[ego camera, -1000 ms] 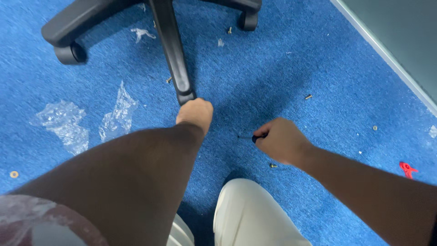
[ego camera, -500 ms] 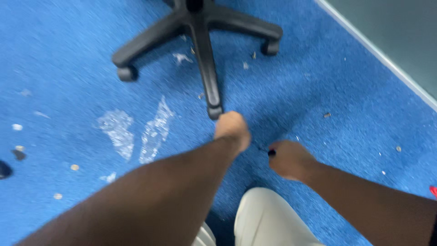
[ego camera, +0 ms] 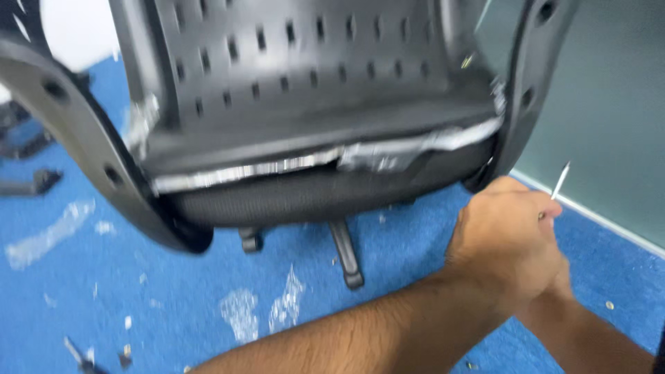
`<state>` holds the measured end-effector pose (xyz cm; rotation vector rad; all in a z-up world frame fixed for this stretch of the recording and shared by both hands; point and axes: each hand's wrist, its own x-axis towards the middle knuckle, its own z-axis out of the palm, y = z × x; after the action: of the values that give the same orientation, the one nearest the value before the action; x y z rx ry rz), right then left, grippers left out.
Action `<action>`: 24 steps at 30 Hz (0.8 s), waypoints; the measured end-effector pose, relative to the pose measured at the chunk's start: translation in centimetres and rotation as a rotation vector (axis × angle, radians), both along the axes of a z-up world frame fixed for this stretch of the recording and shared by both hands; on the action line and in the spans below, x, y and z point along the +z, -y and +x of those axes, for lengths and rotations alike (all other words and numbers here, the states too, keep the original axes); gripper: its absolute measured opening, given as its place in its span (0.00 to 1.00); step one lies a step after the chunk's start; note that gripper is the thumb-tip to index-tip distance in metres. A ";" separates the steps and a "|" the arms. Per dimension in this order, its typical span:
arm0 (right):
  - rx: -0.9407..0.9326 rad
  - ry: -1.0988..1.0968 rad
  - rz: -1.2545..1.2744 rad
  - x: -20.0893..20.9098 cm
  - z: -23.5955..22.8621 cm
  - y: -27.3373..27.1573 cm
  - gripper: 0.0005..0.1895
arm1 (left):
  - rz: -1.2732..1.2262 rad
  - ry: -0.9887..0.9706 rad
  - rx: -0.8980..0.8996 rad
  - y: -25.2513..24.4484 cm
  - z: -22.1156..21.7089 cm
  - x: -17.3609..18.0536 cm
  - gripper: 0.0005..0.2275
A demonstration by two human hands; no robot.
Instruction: The person assembles an office chair by attaching the backrest to the seat using a screwdriver. They insert screws into the backrest and tighten them to secure the connection.
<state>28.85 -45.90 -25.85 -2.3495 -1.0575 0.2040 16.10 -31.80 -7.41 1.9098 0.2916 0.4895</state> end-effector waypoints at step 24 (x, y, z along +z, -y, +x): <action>-0.346 -0.786 1.078 26.6 -0.5 -11.1 0.12 | 0.048 0.361 0.038 -9.3 4.5 10.6 0.08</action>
<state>28.36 -34.80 0.71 -1.2285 -0.2193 0.2918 20.61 -22.52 3.22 1.8232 0.0806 0.8588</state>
